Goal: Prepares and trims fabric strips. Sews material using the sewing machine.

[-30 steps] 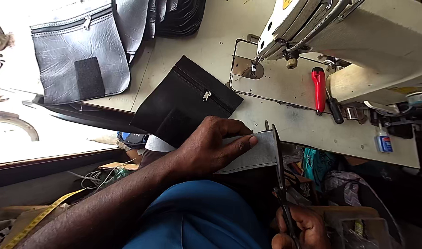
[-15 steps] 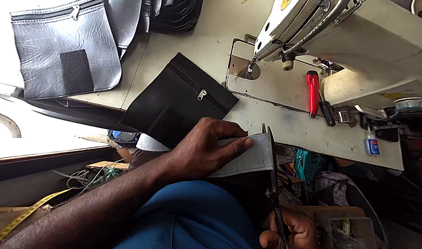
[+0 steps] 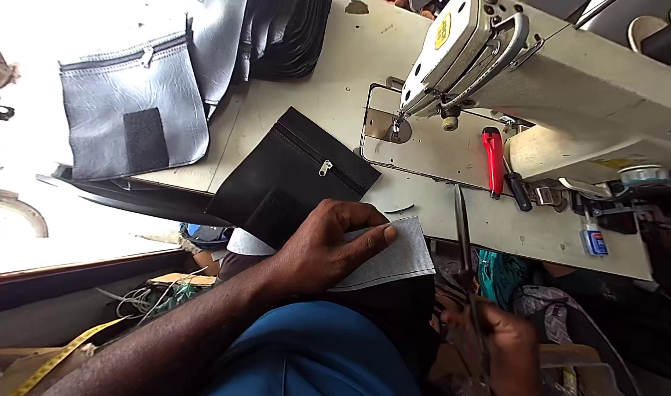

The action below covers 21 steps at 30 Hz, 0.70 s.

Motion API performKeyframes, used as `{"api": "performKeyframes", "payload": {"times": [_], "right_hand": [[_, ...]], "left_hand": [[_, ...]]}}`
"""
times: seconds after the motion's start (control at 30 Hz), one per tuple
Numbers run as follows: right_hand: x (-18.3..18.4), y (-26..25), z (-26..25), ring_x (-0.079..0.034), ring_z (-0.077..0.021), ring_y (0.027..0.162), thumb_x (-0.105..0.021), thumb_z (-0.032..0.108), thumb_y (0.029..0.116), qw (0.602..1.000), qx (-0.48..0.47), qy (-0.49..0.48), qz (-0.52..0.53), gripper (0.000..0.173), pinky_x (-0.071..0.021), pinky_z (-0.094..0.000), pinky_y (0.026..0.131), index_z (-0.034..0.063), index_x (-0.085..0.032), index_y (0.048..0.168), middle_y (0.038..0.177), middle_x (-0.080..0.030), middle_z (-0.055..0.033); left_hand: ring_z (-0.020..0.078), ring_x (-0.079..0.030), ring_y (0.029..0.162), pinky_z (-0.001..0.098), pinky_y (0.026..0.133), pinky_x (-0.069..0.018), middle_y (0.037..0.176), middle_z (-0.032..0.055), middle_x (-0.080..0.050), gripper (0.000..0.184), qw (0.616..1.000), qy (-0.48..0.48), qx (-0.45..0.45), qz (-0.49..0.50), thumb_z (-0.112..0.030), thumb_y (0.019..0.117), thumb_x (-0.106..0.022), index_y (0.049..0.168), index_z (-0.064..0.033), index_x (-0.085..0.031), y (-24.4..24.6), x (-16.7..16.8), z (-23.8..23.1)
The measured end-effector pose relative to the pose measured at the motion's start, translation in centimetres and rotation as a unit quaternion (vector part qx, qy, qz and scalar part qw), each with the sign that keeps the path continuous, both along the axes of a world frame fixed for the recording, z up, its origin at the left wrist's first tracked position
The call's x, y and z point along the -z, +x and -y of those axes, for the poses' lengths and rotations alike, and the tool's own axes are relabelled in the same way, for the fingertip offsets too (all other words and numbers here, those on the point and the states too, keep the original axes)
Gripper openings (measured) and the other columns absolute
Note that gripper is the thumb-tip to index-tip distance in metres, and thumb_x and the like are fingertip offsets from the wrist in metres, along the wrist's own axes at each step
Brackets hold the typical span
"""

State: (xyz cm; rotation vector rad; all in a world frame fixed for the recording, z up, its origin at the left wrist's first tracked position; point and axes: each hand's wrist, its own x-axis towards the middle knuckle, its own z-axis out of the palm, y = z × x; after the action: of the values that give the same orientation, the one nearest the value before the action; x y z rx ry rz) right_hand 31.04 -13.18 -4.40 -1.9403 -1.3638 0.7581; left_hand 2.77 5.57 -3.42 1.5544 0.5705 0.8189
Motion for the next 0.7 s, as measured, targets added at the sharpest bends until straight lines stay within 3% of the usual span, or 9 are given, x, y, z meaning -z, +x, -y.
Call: {"api": "performKeyframes", "payload": {"times": [0.1, 0.17, 0.23, 0.33, 0.4, 0.5, 0.57, 0.63, 0.7], "right_hand": [[0.2, 2.7, -4.5, -0.052, -0.0153, 0.048, -0.078, 0.068, 0.0759, 0.972, 0.066, -0.036, 0.221, 0.059, -0.0443, -0.0423, 0.046, 0.0112, -0.062, 0.066, 0.055, -0.055, -0.0003], [0.3, 4.1, -7.4, -0.052, -0.0255, 0.051, -0.083, 0.062, 0.0754, 0.955, 0.085, -0.068, 0.276, 0.059, -0.0437, -0.0524, 0.050, 0.0073, -0.060, 0.068, 0.056, -0.052, -0.0070], [0.1, 4.9, -9.9, -0.055, -0.0308, 0.056, -0.087, 0.055, 0.0762, 0.945, 0.089, -0.116, 0.292, 0.056, -0.0432, -0.0555, 0.052, 0.0072, -0.059, 0.069, 0.058, -0.054, -0.0108], [-1.5, 5.1, -12.8, -0.061, -0.0351, 0.067, -0.089, 0.050, 0.0765, 0.932, 0.056, -0.198, 0.298, 0.049, -0.0477, -0.0596, 0.059, 0.0073, -0.064, 0.074, 0.067, -0.061, -0.0151], [-3.1, 4.0, -13.6, -0.067, -0.0429, 0.083, -0.090, 0.038, 0.0788, 0.914, 0.041, -0.237, 0.328, 0.040, -0.0520, -0.0665, 0.071, 0.0046, -0.072, 0.091, 0.084, -0.069, -0.0207], [-4.9, 0.8, -13.7, -0.068, -0.0473, 0.085, -0.082, 0.022, 0.0869, 0.916, 0.013, -0.134, 0.379, 0.028, -0.0518, -0.0699, 0.071, 0.0016, -0.073, 0.103, 0.091, -0.070, -0.0240], [-4.2, -1.0, -13.8, -0.071, -0.0310, 0.078, -0.071, 0.023, 0.0959, 0.951, -0.057, 0.051, 0.300, 0.023, -0.0583, -0.0565, 0.066, 0.0056, -0.073, 0.111, 0.092, -0.072, -0.0123], [-3.0, -3.7, -14.3, -0.072, -0.0120, 0.082, -0.063, 0.032, 0.1014, 0.974, -0.134, 0.157, 0.090, 0.028, -0.0638, -0.0350, 0.069, 0.0117, -0.070, 0.119, 0.097, -0.073, 0.0013], [-2.4, -6.7, -14.2, -0.071, -0.0164, 0.092, -0.064, 0.034, 0.1018, 0.954, -0.194, 0.158, -0.168, 0.039, -0.0634, -0.0341, 0.078, 0.0104, -0.064, 0.133, 0.107, -0.072, -0.0035]], "left_hand": [[0.0117, -0.065, 0.062, 0.0256, 0.055, -0.0569, 0.076, 0.0038, -0.068, 0.022, 0.999, -0.034, -0.004, 0.032, -0.019, 0.1053, -0.059, 0.097, -0.0034, -0.071, -0.1, -0.5, 0.1], [0.0148, -0.065, 0.063, 0.0277, 0.057, -0.0587, 0.078, 0.0068, -0.067, 0.018, 0.997, -0.056, -0.018, 0.049, -0.017, 0.1052, -0.059, 0.111, -0.0033, -0.068, 0.0, -0.6, 0.5], [0.0154, -0.063, 0.061, 0.0287, 0.057, -0.0585, 0.076, 0.0070, -0.065, 0.021, 0.996, -0.054, -0.046, 0.055, -0.017, 0.1040, -0.061, 0.122, -0.0059, -0.063, 0.0, -0.4, 1.2], [0.0118, -0.061, 0.061, 0.0265, 0.058, -0.0563, 0.073, 0.0029, -0.063, 0.016, 0.994, -0.012, -0.102, 0.045, -0.017, 0.1036, -0.062, 0.117, -0.0072, -0.063, -0.4, 0.2, 2.1], [0.0101, -0.062, 0.062, 0.0252, 0.059, -0.0563, 0.074, 0.0016, -0.064, 0.012, 0.992, 0.002, -0.124, 0.030, -0.016, 0.1035, -0.062, 0.111, -0.0073, -0.065, -0.9, 0.6, 2.6], [0.0072, -0.057, 0.059, 0.0222, 0.055, -0.0504, 0.071, -0.0008, -0.061, 0.011, 0.991, 0.006, -0.134, 0.009, -0.019, 0.1046, -0.060, 0.108, -0.0095, -0.064, -1.6, 1.3, 3.0], [0.0066, -0.052, 0.059, 0.0221, 0.054, -0.0465, 0.071, -0.0011, -0.057, 0.013, 0.992, -0.014, -0.125, 0.010, -0.023, 0.1062, -0.057, 0.106, -0.0104, -0.063, -1.7, 1.5, 3.1], [0.0081, -0.052, 0.064, 0.0237, 0.058, -0.0474, 0.076, -0.0003, -0.054, 0.017, 0.994, -0.038, -0.103, 0.019, -0.024, 0.1086, -0.052, 0.105, -0.0101, -0.059, -1.6, 1.4, 3.0], [0.0105, -0.056, 0.067, 0.0259, 0.061, -0.0506, 0.078, 0.0018, -0.055, 0.018, 0.994, -0.059, -0.088, 0.018, -0.025, 0.1102, -0.047, 0.105, -0.0096, -0.056, -1.2, 1.1, 2.8]]}}
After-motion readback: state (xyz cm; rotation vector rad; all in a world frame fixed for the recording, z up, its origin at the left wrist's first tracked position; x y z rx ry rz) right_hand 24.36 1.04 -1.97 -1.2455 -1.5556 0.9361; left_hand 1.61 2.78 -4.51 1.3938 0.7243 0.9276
